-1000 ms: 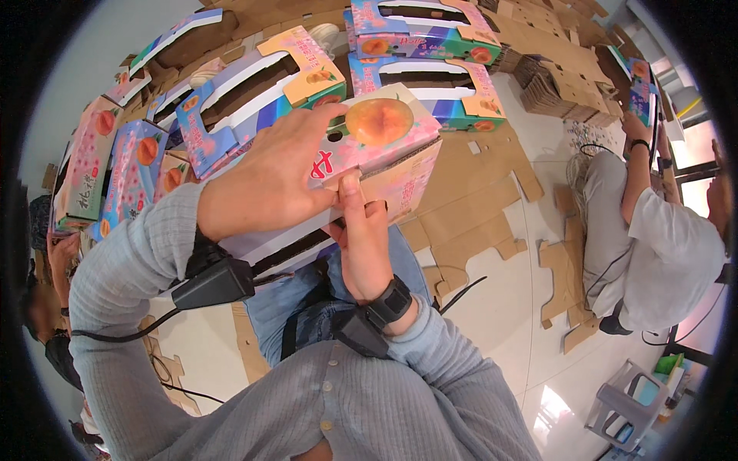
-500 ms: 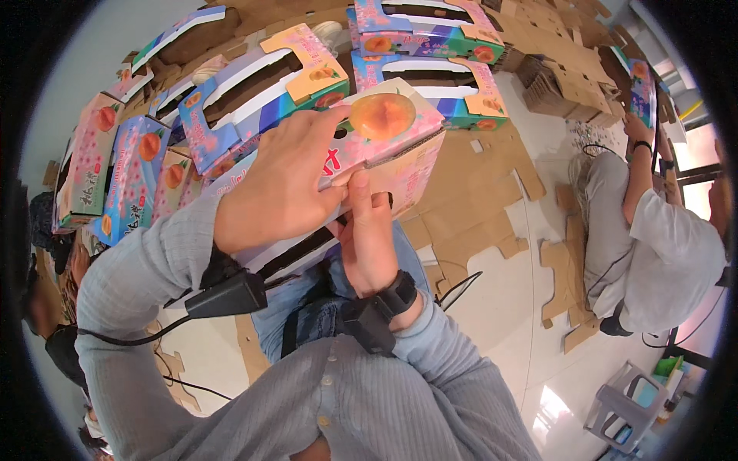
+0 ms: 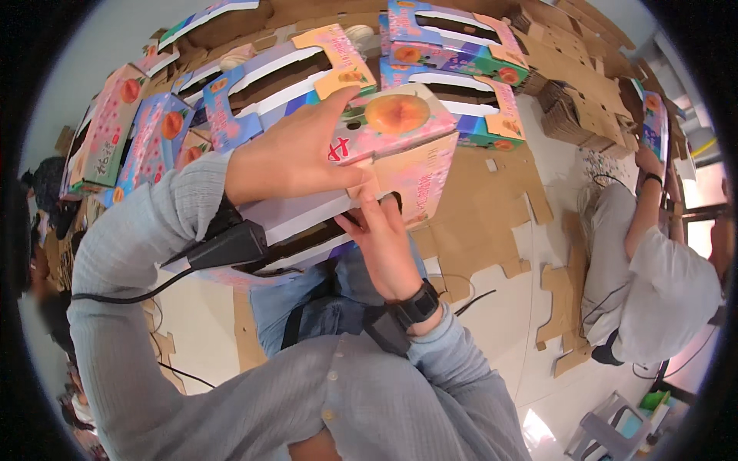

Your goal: Assembling and folding cardboard boxes for peach packaging.

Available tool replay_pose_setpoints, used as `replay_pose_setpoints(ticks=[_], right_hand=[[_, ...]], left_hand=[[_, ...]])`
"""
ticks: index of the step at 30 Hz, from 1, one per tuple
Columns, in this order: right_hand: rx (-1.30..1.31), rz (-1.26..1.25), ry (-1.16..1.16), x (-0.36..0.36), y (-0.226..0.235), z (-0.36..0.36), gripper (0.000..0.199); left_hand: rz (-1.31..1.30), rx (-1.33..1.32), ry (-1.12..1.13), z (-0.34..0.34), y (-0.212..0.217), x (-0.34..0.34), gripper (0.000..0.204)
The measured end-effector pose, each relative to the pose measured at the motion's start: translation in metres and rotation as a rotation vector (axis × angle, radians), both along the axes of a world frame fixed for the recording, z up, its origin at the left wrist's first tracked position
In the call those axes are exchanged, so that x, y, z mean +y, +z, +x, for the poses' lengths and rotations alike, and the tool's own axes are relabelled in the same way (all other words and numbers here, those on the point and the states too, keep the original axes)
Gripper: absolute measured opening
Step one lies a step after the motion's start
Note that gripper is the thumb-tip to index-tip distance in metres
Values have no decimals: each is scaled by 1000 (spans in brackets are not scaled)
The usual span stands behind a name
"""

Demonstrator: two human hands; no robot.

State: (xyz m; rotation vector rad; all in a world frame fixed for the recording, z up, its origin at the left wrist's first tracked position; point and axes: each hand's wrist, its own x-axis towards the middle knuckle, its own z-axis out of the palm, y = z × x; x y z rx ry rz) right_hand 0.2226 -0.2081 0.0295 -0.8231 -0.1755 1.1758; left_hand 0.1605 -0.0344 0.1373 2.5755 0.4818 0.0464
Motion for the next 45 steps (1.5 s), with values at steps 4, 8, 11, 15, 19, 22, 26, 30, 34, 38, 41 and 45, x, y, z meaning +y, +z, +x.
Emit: replay_pose_setpoints(ticks=[4,8,11,15,19,22,26,30,34,38,41,45], right_hand=[[-94,-38,99,-8,8,2,43],[-268,-22,232,-12,15,3,48],[-339,-7,271,-1,18,-14,55],[-399,63,353,13,25,-31,65],[-382,76,387,15,25,-46,65],[-393,28,300,15,15,-41,57],[-312,-65,271,11,18,-28,52],[-309,-38,285,13,22,-31,54],[-335,-27,250,16,20,-32,59],[-349,-23,254,16,16,-38,61],[-374,-52,243,15,20,-40,61],[-310,-65,251,12,22,-38,61]], left_hand=[[20,-152,-3,-9,12,23,94],[-123,-116,31,-15,75,47,89],[-143,-287,-33,-11,40,61,85],[-105,-226,181,-2,35,37,96],[-24,-104,240,24,6,35,104],[94,-157,132,34,-13,37,107],[-53,-88,40,3,-7,28,107],[-59,-127,42,-60,4,15,100],[-91,35,207,-95,18,-3,97],[-162,89,193,-104,11,-7,97],[-65,97,175,-98,11,-13,96],[-62,70,158,-93,11,-23,94]])
